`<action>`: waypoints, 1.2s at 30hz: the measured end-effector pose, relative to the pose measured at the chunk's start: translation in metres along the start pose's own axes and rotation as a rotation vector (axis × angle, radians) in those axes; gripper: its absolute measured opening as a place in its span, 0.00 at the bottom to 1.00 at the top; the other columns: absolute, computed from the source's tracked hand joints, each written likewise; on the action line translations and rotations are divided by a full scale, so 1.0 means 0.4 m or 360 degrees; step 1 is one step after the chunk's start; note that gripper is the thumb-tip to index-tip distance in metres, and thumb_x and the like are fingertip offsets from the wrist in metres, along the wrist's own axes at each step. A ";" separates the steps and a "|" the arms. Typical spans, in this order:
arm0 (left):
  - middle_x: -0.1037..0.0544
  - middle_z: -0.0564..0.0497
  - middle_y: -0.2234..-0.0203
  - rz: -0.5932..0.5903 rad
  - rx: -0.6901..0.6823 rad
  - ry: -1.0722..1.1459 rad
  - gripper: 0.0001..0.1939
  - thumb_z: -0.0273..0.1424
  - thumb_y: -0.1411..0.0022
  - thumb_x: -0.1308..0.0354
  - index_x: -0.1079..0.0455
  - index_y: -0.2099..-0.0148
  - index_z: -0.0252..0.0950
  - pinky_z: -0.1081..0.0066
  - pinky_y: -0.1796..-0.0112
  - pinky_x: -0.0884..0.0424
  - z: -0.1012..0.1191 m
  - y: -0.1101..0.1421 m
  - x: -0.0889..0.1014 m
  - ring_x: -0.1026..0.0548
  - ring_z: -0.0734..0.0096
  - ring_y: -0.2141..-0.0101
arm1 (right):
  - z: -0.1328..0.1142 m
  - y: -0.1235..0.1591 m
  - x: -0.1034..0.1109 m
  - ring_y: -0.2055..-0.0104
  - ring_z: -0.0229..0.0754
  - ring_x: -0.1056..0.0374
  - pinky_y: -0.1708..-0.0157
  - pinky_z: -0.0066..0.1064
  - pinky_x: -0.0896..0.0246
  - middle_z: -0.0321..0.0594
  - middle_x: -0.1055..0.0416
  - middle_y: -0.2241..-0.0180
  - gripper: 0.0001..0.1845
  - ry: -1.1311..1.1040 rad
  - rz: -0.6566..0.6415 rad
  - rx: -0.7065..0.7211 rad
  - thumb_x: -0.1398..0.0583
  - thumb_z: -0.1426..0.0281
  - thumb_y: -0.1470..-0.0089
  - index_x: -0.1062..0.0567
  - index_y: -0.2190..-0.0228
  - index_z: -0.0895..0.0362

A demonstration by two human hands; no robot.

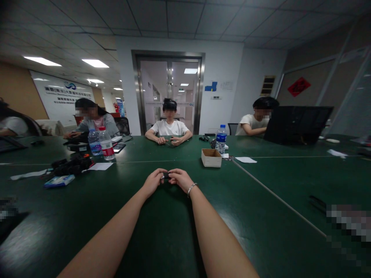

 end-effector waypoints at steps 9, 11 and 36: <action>0.32 0.53 0.78 0.0011 0.0012 0.0033 0.15 0.37 0.43 0.54 0.33 0.57 0.36 0.76 0.75 0.41 0.007 0.004 0.000 0.35 0.74 0.76 | 0.005 -0.004 0.006 0.79 0.32 0.33 0.80 0.19 0.37 0.40 0.29 0.77 0.07 0.0011 0.0026 -0.0001 0.37 0.78 0.57 0.27 0.70 0.63; 0.34 0.54 0.81 0.0014 -0.0001 -0.0001 0.17 0.39 0.41 0.56 0.32 0.57 0.36 0.76 0.76 0.42 0.007 0.003 0.001 0.37 0.74 0.78 | 0.003 -0.003 0.006 0.78 0.32 0.33 0.80 0.20 0.36 0.40 0.29 0.76 0.07 0.0017 0.0019 0.0006 0.37 0.78 0.56 0.27 0.70 0.63; 0.31 0.52 0.75 0.0011 -0.0008 0.0009 0.17 0.41 0.43 0.52 0.33 0.57 0.36 0.77 0.75 0.41 0.000 -0.002 0.000 0.34 0.74 0.74 | 0.002 -0.002 0.002 0.78 0.32 0.33 0.80 0.18 0.37 0.39 0.30 0.79 0.08 0.0005 0.0008 -0.0003 0.38 0.78 0.57 0.28 0.70 0.63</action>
Point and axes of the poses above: each hand's wrist, its own y-axis away from the middle knuckle, its own x-axis out of the back of the hand, z = x × y, the point moved 8 cm from there along -y, towards the middle knuckle
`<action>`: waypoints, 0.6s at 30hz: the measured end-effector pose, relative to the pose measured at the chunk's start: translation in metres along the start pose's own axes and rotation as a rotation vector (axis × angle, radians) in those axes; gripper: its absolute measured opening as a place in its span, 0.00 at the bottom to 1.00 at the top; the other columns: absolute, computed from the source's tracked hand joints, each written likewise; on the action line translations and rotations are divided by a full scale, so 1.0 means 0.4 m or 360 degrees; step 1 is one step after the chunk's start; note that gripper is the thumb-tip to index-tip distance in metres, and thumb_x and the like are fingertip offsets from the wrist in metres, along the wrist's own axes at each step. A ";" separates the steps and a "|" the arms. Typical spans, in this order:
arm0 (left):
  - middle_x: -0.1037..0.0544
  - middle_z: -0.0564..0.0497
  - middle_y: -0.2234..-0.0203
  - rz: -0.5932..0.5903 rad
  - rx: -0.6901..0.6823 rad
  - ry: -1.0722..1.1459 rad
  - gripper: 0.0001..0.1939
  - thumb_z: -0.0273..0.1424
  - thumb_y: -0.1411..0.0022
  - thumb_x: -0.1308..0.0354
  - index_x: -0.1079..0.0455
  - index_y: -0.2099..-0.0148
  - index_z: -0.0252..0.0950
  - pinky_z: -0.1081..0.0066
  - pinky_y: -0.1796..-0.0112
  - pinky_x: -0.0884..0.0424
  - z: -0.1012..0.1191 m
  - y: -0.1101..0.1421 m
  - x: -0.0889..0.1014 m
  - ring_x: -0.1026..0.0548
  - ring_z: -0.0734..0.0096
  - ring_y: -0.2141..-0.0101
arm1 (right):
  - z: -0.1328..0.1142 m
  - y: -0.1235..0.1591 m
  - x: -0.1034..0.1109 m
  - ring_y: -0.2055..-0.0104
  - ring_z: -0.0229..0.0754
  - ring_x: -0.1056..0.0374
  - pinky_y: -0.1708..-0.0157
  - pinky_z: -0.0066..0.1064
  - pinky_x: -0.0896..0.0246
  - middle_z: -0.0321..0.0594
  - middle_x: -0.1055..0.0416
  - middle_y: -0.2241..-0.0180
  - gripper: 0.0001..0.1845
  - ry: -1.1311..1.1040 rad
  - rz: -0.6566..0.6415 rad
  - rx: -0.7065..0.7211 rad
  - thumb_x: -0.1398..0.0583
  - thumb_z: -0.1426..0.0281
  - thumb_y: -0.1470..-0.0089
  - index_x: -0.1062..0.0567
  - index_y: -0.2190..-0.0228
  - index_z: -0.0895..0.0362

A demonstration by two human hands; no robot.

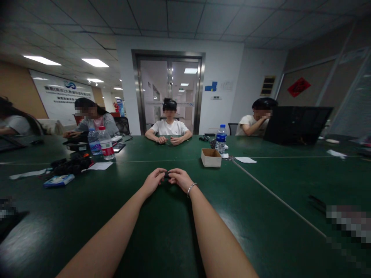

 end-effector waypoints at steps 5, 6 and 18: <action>0.31 0.53 0.76 0.0001 0.0005 -0.0023 0.19 0.44 0.42 0.54 0.32 0.58 0.37 0.76 0.75 0.41 0.006 0.005 0.000 0.35 0.74 0.75 | 0.000 0.000 0.002 0.78 0.32 0.33 0.79 0.18 0.37 0.40 0.29 0.78 0.08 0.0008 0.0006 0.0004 0.38 0.78 0.57 0.28 0.70 0.63; 0.30 0.52 0.74 0.0010 0.0000 -0.0001 0.18 0.43 0.43 0.53 0.33 0.58 0.37 0.76 0.75 0.40 0.009 0.006 0.001 0.34 0.74 0.74 | 0.000 0.000 0.002 0.78 0.32 0.33 0.79 0.18 0.37 0.40 0.29 0.78 0.08 0.0006 0.0006 0.0006 0.38 0.78 0.56 0.28 0.70 0.63; 0.33 0.53 0.78 -0.0005 0.0013 -0.0028 0.17 0.41 0.41 0.55 0.33 0.58 0.36 0.76 0.75 0.41 0.009 0.005 0.001 0.36 0.75 0.77 | 0.002 -0.002 0.000 0.78 0.32 0.33 0.79 0.18 0.37 0.41 0.29 0.77 0.07 0.0030 0.0003 -0.0007 0.40 0.80 0.55 0.28 0.69 0.64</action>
Point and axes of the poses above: each hand's wrist, its own y-axis away from the middle knuckle, its own x-axis out of the back of the hand, z = x × y, the point moved 8 cm from there along -y, towards the middle knuckle
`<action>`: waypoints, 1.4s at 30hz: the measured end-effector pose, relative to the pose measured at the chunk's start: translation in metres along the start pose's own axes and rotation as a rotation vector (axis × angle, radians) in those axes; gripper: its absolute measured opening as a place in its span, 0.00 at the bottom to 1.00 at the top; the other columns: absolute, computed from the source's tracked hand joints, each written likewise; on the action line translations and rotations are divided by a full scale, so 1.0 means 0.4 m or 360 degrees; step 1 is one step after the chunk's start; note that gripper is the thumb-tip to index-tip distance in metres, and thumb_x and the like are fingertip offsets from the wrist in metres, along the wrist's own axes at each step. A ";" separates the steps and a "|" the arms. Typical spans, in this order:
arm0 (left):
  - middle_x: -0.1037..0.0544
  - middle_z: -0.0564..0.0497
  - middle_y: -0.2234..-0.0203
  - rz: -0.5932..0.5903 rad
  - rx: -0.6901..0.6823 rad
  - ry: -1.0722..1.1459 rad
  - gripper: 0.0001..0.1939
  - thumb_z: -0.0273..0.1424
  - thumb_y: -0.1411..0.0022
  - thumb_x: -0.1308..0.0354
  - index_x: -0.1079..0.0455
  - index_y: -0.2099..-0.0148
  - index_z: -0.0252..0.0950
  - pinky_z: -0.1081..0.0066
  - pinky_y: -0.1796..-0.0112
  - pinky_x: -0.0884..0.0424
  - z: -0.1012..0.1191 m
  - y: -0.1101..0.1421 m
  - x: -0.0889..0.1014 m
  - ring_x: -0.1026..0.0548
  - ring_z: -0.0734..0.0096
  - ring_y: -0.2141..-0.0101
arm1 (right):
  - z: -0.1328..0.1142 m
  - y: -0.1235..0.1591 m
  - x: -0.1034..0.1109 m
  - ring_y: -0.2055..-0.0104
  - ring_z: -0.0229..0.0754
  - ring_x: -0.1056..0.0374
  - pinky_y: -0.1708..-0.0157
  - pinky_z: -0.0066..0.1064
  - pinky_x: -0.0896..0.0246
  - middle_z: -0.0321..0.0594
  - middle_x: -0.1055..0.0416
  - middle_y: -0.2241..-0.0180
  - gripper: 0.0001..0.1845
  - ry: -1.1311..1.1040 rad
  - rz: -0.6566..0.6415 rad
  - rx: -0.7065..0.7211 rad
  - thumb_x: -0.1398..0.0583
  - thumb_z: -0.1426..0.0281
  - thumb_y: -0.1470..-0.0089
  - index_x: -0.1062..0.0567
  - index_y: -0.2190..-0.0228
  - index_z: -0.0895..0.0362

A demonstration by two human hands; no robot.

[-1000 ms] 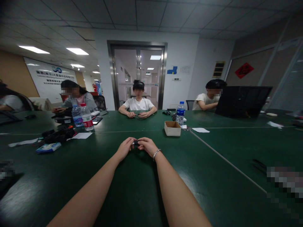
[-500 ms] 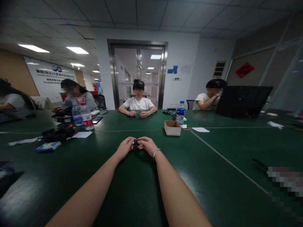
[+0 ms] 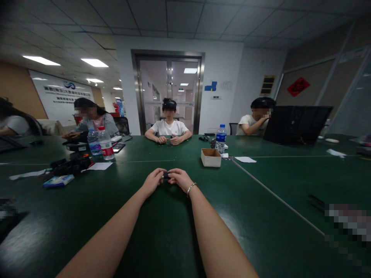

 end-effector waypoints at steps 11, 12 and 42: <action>0.34 0.54 0.81 0.0002 0.0013 -0.0073 0.21 0.44 0.40 0.59 0.32 0.59 0.36 0.76 0.77 0.42 -0.010 -0.004 -0.002 0.36 0.74 0.78 | -0.002 0.000 0.001 0.79 0.32 0.33 0.79 0.19 0.37 0.40 0.30 0.79 0.06 0.0002 0.0023 -0.0004 0.39 0.80 0.55 0.28 0.70 0.63; 0.32 0.53 0.79 0.0010 0.0006 -0.0057 0.21 0.44 0.40 0.58 0.32 0.59 0.37 0.76 0.76 0.41 -0.010 -0.005 -0.001 0.35 0.74 0.77 | -0.003 0.001 0.001 0.79 0.32 0.33 0.79 0.19 0.37 0.40 0.30 0.78 0.06 0.0003 0.0028 -0.0001 0.39 0.80 0.55 0.27 0.70 0.63; 0.29 0.53 0.74 0.0013 -0.0061 -0.0056 0.16 0.39 0.41 0.55 0.32 0.59 0.37 0.76 0.73 0.40 0.012 0.004 0.001 0.32 0.73 0.72 | 0.001 -0.001 0.003 0.78 0.32 0.33 0.79 0.19 0.37 0.39 0.30 0.78 0.07 -0.0002 0.0013 0.0017 0.38 0.78 0.56 0.28 0.70 0.63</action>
Point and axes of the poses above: each hand's wrist, its own y-axis away from the middle knuckle, its own x-axis out of the back of the hand, z = x × y, the point moved 8 cm from there along -y, towards the middle knuckle
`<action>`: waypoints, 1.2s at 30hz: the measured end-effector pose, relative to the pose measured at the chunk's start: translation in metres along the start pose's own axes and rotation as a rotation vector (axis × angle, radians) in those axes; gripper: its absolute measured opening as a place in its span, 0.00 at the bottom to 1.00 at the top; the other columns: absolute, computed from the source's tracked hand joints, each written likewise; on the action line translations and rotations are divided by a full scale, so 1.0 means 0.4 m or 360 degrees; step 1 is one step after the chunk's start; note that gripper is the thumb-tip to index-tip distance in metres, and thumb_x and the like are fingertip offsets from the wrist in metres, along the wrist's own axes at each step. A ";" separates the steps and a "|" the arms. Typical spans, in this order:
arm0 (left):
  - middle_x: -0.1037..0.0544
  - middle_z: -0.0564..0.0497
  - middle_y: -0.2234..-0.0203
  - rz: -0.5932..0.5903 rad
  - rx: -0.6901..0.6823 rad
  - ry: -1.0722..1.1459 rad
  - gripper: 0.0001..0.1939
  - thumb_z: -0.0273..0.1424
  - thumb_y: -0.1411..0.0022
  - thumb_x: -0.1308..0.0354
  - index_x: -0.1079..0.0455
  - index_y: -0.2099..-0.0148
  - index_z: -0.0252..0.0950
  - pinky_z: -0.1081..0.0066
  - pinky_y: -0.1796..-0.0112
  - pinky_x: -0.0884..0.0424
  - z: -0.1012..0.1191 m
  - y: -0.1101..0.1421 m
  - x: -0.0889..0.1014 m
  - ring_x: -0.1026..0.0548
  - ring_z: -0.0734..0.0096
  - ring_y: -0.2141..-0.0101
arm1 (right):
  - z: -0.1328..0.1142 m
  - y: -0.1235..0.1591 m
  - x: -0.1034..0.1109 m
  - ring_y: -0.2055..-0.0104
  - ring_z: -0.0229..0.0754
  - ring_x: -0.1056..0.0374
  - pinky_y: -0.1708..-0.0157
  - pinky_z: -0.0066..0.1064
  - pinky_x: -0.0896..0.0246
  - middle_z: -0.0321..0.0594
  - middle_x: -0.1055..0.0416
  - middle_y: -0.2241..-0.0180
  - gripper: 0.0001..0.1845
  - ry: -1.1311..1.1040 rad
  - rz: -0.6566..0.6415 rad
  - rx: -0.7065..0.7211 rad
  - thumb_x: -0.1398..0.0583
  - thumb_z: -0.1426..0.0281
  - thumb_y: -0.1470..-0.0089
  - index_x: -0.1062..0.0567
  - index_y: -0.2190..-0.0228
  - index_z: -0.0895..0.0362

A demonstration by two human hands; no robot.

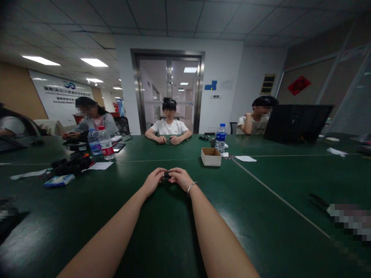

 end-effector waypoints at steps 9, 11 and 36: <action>0.30 0.52 0.73 -0.0009 0.0026 0.0016 0.17 0.40 0.41 0.55 0.32 0.59 0.37 0.76 0.74 0.40 -0.007 -0.001 0.001 0.32 0.72 0.72 | -0.002 -0.001 -0.001 0.78 0.33 0.33 0.79 0.19 0.37 0.39 0.30 0.79 0.07 0.0004 0.0003 -0.0008 0.38 0.78 0.57 0.27 0.70 0.64; 0.30 0.52 0.74 -0.0006 0.0034 0.0016 0.16 0.39 0.42 0.55 0.32 0.58 0.36 0.76 0.74 0.40 -0.007 -0.001 0.001 0.33 0.73 0.73 | -0.003 0.000 -0.002 0.78 0.32 0.33 0.79 0.19 0.37 0.40 0.30 0.79 0.07 0.0007 -0.0001 -0.0007 0.38 0.78 0.56 0.27 0.70 0.63; 0.33 0.54 0.79 -0.0004 0.0065 -0.0073 0.16 0.39 0.41 0.56 0.33 0.58 0.38 0.75 0.75 0.42 -0.020 -0.004 -0.001 0.35 0.73 0.76 | -0.018 -0.003 -0.031 0.84 0.30 0.38 0.86 0.19 0.43 0.31 0.33 0.78 0.12 0.0659 -0.0016 0.0247 0.36 0.73 0.60 0.33 0.70 0.58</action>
Point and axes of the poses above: each hand's wrist, its own y-axis away from the middle knuckle, its own x-axis out of the back of the hand, z = x × y, the point moved 8 cm from there along -y, towards the middle knuckle
